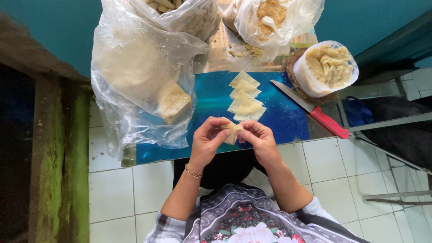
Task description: The person sits at a small table and folds triangular dough wrappers into filled pastries. They pinch a bit of filling from a plastic bag, place it on a wrapper, fold and press the wrapper closed, and set the finished piece into a plastic container, repeating this cycle throughout the clip.
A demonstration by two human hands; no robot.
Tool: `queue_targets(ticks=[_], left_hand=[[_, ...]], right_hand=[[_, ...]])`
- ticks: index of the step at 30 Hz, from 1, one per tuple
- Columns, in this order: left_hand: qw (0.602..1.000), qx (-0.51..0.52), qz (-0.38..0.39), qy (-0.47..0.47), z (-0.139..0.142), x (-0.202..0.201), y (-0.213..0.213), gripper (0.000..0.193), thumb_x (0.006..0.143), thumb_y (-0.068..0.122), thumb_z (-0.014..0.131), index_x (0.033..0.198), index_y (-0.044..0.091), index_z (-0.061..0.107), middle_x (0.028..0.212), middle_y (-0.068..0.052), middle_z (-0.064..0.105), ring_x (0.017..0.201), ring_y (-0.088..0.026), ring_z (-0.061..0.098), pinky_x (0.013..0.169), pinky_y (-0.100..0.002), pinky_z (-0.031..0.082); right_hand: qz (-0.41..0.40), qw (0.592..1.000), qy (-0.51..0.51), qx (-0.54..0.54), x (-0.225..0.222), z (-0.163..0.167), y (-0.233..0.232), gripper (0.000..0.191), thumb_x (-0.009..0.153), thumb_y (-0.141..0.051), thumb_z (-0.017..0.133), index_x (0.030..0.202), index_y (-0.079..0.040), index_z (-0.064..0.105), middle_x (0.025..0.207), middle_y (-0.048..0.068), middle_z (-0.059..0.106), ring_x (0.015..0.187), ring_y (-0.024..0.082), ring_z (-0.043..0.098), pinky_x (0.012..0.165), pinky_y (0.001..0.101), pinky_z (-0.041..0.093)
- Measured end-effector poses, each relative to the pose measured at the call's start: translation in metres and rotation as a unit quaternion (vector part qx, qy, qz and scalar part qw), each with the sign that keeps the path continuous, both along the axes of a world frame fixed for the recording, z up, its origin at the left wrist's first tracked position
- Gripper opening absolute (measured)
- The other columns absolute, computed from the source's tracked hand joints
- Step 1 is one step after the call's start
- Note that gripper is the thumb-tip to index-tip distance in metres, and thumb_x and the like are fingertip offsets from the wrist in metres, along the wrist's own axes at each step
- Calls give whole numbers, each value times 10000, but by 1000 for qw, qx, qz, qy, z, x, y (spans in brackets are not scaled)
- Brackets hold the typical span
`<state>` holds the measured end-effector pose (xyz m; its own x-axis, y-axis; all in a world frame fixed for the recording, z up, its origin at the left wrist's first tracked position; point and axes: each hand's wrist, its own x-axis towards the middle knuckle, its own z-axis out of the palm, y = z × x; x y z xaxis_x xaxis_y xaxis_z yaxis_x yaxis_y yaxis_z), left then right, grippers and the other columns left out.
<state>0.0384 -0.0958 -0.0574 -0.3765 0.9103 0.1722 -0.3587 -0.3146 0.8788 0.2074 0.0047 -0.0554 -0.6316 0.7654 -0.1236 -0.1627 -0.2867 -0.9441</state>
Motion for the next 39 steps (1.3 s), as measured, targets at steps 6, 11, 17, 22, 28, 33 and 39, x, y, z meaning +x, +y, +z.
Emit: queue_targets(ticks=[6, 11, 17, 22, 28, 33, 39], left_hand=[[998, -28, 17, 63, 4, 1, 0, 294, 924, -34, 713, 1206, 10, 642, 1151, -26, 640, 1054, -100, 646, 878, -262, 561], [998, 22, 54, -10, 2, -2, -4, 246, 946, -94, 654, 1171, 6, 640, 1111, -19, 611, 1035, -91, 597, 920, -248, 515], [995, 35, 89, -23, -1, -2, -5, 241, 932, -109, 653, 1144, 5, 646, 1091, -24, 608, 986, -99, 582, 875, -257, 503], [995, 40, 92, -17, 0, -2, -4, 254, 932, -106, 655, 1161, 4, 636, 1108, -25, 600, 1010, -98, 585, 904, -252, 502], [995, 34, 92, -29, 1, -3, -4, 243, 937, -94, 652, 1156, 11, 638, 1114, -26, 600, 997, -100, 597, 873, -256, 524], [995, 32, 93, -25, 0, -3, -4, 255, 928, -104, 657, 1155, 12, 635, 1127, -30, 604, 1012, -102, 599, 880, -254, 521], [996, 31, 77, -20, 0, -2, -5, 266, 946, -110, 656, 1181, 11, 635, 1115, -22, 597, 1022, -101, 602, 894, -259, 535]], right_hand=[[28, 1000, 12, 4, 2, -6, 2, 162, 979, -67, 685, 1108, 18, 732, 978, 74, 743, 848, 124, 664, 795, 279, 530], [10, 993, 72, -89, 9, -7, 9, 183, 975, -60, 636, 1150, -15, 670, 1031, 87, 742, 866, 159, 701, 775, 312, 558], [-41, 982, 140, -124, 35, -3, 38, 131, 1031, -67, 605, 1140, -25, 664, 1050, 109, 737, 873, 185, 710, 766, 324, 568], [-161, 983, 70, 51, 47, 20, 50, 77, 1030, -39, 643, 1103, -39, 669, 1046, 75, 718, 902, 153, 690, 804, 305, 565], [-164, 751, -245, 591, 16, 49, 13, 72, 965, -67, 709, 1033, -59, 685, 995, 87, 705, 870, 219, 676, 769, 340, 534], [-105, 667, -306, 671, -5, 53, -13, 143, 877, -104, 769, 1010, -81, 723, 997, 56, 696, 878, 267, 647, 718, 387, 497], [-115, 701, -305, 635, -4, 50, -9, 189, 863, -190, 830, 1006, -102, 744, 1007, 43, 673, 874, 253, 635, 733, 369, 515]])
